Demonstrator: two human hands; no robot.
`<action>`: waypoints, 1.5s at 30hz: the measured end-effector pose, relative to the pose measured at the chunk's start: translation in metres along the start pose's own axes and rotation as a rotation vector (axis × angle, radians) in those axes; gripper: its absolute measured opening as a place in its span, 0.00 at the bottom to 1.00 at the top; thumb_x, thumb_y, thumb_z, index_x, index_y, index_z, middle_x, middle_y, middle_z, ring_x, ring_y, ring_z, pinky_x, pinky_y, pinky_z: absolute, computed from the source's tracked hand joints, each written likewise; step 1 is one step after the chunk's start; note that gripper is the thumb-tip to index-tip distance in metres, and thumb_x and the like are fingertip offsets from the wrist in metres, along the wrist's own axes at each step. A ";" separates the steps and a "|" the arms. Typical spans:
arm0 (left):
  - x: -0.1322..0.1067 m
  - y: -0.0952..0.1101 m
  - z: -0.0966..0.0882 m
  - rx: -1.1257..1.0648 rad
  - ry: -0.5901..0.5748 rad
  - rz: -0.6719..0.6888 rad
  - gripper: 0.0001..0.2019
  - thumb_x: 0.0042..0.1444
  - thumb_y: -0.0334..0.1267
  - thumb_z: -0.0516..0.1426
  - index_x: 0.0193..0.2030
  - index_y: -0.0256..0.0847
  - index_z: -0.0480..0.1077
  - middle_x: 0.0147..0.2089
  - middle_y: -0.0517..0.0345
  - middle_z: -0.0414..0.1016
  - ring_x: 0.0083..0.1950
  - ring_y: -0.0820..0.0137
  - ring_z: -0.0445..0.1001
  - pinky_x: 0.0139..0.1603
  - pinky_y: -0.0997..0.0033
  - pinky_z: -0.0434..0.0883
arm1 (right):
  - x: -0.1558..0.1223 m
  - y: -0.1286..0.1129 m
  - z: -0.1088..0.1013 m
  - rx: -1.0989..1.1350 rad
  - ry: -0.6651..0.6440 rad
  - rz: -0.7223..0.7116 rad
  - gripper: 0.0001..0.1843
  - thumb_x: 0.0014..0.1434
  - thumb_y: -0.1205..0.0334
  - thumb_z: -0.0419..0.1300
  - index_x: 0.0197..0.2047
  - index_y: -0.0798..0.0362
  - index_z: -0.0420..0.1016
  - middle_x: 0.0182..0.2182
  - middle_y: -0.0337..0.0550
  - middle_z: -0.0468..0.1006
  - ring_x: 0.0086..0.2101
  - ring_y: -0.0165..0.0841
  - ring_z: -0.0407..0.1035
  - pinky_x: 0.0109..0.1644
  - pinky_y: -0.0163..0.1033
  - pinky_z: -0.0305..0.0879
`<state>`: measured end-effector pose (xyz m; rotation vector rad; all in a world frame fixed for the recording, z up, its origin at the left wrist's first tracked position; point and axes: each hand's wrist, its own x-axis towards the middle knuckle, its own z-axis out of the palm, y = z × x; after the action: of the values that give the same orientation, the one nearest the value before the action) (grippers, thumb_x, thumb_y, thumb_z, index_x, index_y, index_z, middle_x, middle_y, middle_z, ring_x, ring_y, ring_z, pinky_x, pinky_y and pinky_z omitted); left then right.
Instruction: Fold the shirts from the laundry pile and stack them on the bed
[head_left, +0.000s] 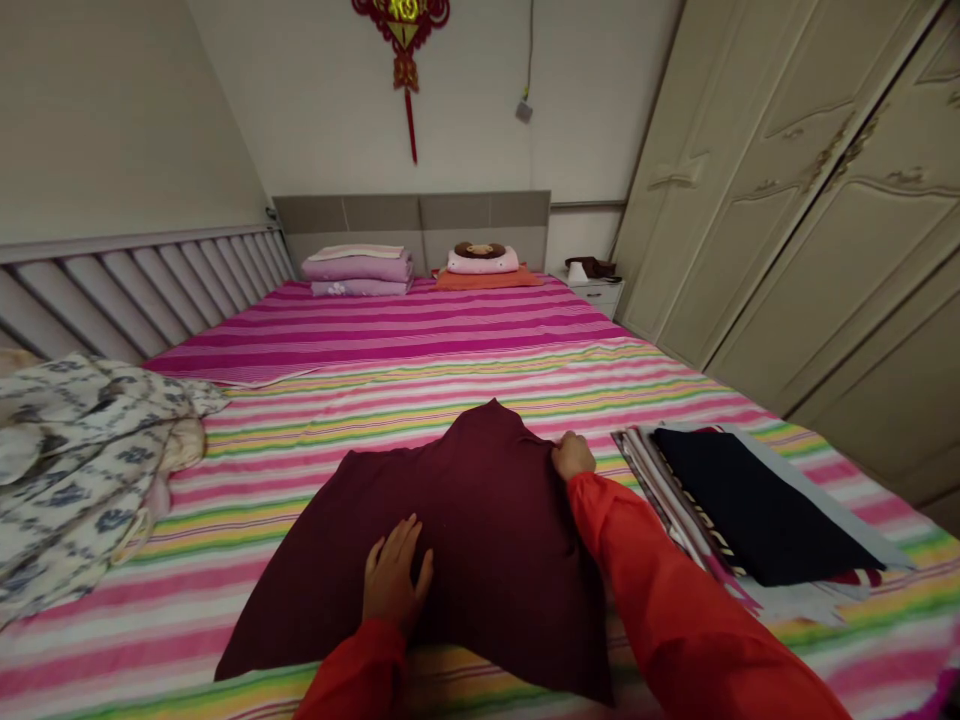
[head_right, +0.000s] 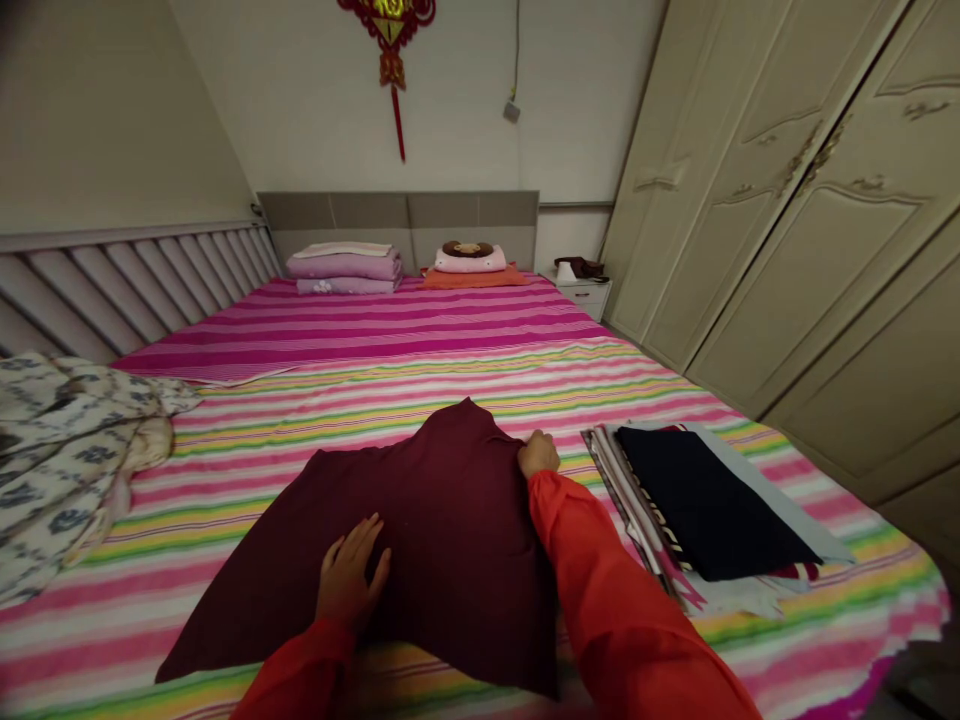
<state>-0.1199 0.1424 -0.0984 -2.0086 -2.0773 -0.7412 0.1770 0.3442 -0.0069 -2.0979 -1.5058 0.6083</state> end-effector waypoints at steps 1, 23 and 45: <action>0.000 0.001 0.000 0.001 0.007 -0.004 0.20 0.60 0.43 0.50 0.57 0.44 0.70 0.62 0.49 0.69 0.61 0.60 0.68 0.61 0.52 0.62 | -0.002 -0.006 0.005 0.049 0.001 -0.005 0.11 0.59 0.66 0.55 0.44 0.55 0.73 0.47 0.59 0.75 0.48 0.43 0.71 0.43 0.41 0.64; 0.004 0.010 -0.008 -0.038 0.002 -0.034 0.19 0.59 0.42 0.50 0.55 0.44 0.70 0.61 0.50 0.70 0.61 0.60 0.68 0.60 0.53 0.61 | 0.017 0.005 0.005 0.762 -0.261 0.272 0.15 0.63 0.55 0.57 0.48 0.56 0.71 0.42 0.44 0.75 0.36 0.31 0.72 0.38 0.40 0.72; -0.018 0.059 -0.027 -0.108 -0.041 0.104 0.20 0.58 0.43 0.50 0.55 0.41 0.69 0.63 0.46 0.68 0.63 0.59 0.65 0.60 0.54 0.60 | -0.105 0.107 -0.029 0.562 -0.277 -0.411 0.17 0.42 0.51 0.68 0.20 0.51 0.66 0.34 0.44 0.76 0.40 0.38 0.69 0.48 0.44 0.64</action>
<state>-0.0670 0.1131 -0.0692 -2.1882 -1.9757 -0.8150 0.2426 0.2110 -0.0425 -1.2788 -1.6106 1.0433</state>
